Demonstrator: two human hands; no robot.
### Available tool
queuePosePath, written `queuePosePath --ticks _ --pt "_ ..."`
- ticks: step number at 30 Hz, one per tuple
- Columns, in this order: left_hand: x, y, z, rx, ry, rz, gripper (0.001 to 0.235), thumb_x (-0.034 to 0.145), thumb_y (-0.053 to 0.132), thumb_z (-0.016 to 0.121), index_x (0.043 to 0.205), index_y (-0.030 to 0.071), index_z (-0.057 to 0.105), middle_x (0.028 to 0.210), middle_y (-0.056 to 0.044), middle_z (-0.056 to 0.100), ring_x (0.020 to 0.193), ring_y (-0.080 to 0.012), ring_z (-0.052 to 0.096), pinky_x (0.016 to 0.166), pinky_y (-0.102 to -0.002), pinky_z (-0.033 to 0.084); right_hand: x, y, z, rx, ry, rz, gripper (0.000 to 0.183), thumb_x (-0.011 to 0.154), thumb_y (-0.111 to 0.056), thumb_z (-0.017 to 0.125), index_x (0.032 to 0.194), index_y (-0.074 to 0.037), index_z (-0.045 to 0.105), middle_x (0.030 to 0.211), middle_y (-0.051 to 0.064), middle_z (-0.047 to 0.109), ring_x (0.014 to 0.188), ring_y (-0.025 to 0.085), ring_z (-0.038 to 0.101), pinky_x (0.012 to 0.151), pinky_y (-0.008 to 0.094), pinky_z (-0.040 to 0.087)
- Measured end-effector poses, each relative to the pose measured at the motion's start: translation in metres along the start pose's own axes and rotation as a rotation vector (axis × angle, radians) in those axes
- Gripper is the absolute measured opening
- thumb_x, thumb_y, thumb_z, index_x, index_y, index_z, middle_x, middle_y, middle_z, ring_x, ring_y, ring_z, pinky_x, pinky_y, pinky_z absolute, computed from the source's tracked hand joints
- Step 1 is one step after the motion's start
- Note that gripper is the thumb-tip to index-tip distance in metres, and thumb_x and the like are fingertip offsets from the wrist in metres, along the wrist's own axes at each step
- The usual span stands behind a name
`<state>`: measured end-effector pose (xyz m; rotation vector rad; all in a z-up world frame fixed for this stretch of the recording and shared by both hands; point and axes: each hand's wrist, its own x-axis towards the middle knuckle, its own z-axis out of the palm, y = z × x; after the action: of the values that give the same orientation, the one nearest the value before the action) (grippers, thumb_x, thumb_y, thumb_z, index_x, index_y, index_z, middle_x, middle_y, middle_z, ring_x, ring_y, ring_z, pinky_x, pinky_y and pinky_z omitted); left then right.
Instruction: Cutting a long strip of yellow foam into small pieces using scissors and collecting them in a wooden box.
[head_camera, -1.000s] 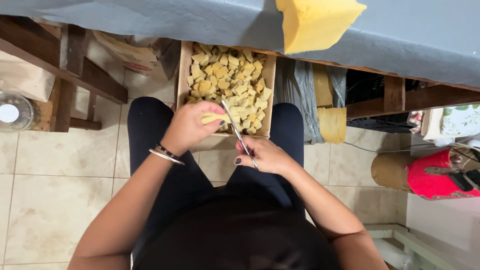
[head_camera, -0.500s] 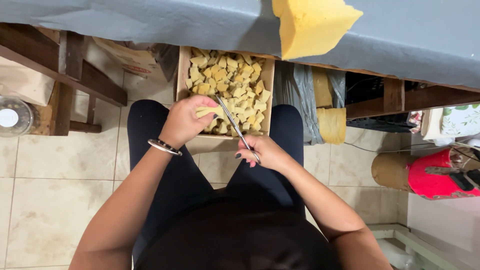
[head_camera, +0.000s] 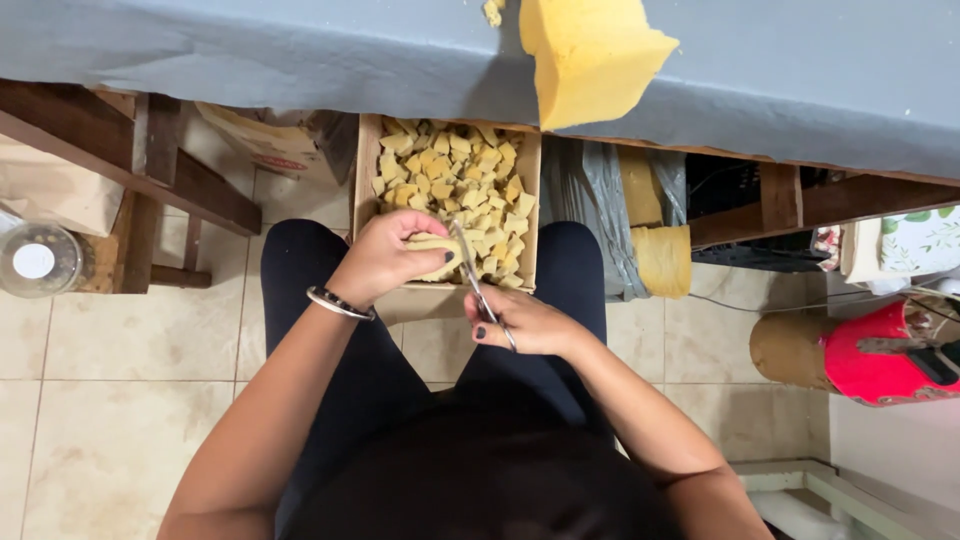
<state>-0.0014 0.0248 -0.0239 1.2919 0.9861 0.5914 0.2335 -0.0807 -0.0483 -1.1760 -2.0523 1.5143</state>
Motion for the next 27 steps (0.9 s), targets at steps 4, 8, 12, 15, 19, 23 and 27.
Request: queuePosePath --ticks 4,8,12,15,19,23,27 --pt "-0.001 -0.008 -0.005 -0.101 0.013 -0.066 0.045 0.069 0.011 0.087 0.109 0.003 0.067 0.106 -0.020 0.072 0.093 -0.0216 0.065 0.076 -0.035 0.057 0.000 -0.007 0.003 0.001 0.009 -0.001 0.042 0.092 -0.047 0.071 0.100 -0.008 0.057 0.074 0.016 0.066 0.069 0.037 0.071 0.057 0.043 0.056" --pt "0.001 -0.017 -0.008 -0.222 0.022 -0.085 0.046 0.071 0.007 0.088 0.106 0.001 0.059 0.100 -0.014 0.066 0.083 -0.0172 0.064 0.069 -0.026 0.058 -0.002 0.004 0.018 0.207 0.127 0.049 0.031 0.092 -0.040 0.074 0.092 -0.010 0.063 0.068 0.004 0.068 0.061 0.018 0.074 0.051 0.027 0.057" --pt "-0.009 0.005 -0.007 -0.068 0.038 0.074 0.046 0.078 0.016 0.088 0.117 0.003 0.068 0.114 -0.025 0.069 0.105 -0.0287 0.066 0.088 -0.042 0.056 -0.004 0.008 0.024 0.275 0.228 0.096 0.025 0.091 -0.027 0.077 0.089 -0.007 0.064 0.063 0.006 0.067 0.053 0.018 0.073 0.046 0.025 0.056" --pt "-0.015 -0.004 0.001 -0.024 0.090 0.195 0.055 0.087 0.026 0.084 0.134 0.008 0.062 0.128 -0.023 0.062 0.124 -0.0324 0.058 0.105 -0.044 0.046 -0.002 0.006 0.027 0.305 0.279 0.131 0.025 0.093 -0.026 0.076 0.087 -0.005 0.064 0.060 0.008 0.066 0.051 0.017 0.071 0.046 0.026 0.055" --pt "-0.026 -0.008 0.008 -0.234 0.060 0.093 0.045 0.090 0.010 0.077 0.131 0.003 0.059 0.121 -0.021 0.060 0.101 -0.0270 0.064 0.084 -0.036 0.064 0.000 0.001 0.028 0.304 0.295 0.154 0.024 0.092 -0.026 0.076 0.086 -0.006 0.064 0.058 0.008 0.065 0.049 0.016 0.070 0.045 0.024 0.055" --pt "-0.018 -0.025 0.004 -0.217 0.143 0.139 0.034 0.086 0.006 0.080 0.118 0.000 0.070 0.098 -0.012 0.068 0.080 -0.0119 0.065 0.065 -0.023 0.061 -0.001 0.007 0.035 0.338 0.296 0.177 0.023 0.091 -0.022 0.077 0.084 -0.005 0.065 0.055 0.008 0.063 0.046 0.016 0.067 0.043 0.024 0.053" --pt "-0.015 -0.028 0.003 -0.223 0.187 0.147 0.033 0.083 0.005 0.081 0.114 0.001 0.072 0.093 -0.012 0.069 0.077 -0.0111 0.064 0.062 -0.023 0.060 -0.002 0.021 0.037 0.372 0.312 0.170 0.019 0.090 -0.017 0.079 0.083 -0.004 0.066 0.052 0.008 0.063 0.040 0.014 0.064 0.040 0.022 0.051"
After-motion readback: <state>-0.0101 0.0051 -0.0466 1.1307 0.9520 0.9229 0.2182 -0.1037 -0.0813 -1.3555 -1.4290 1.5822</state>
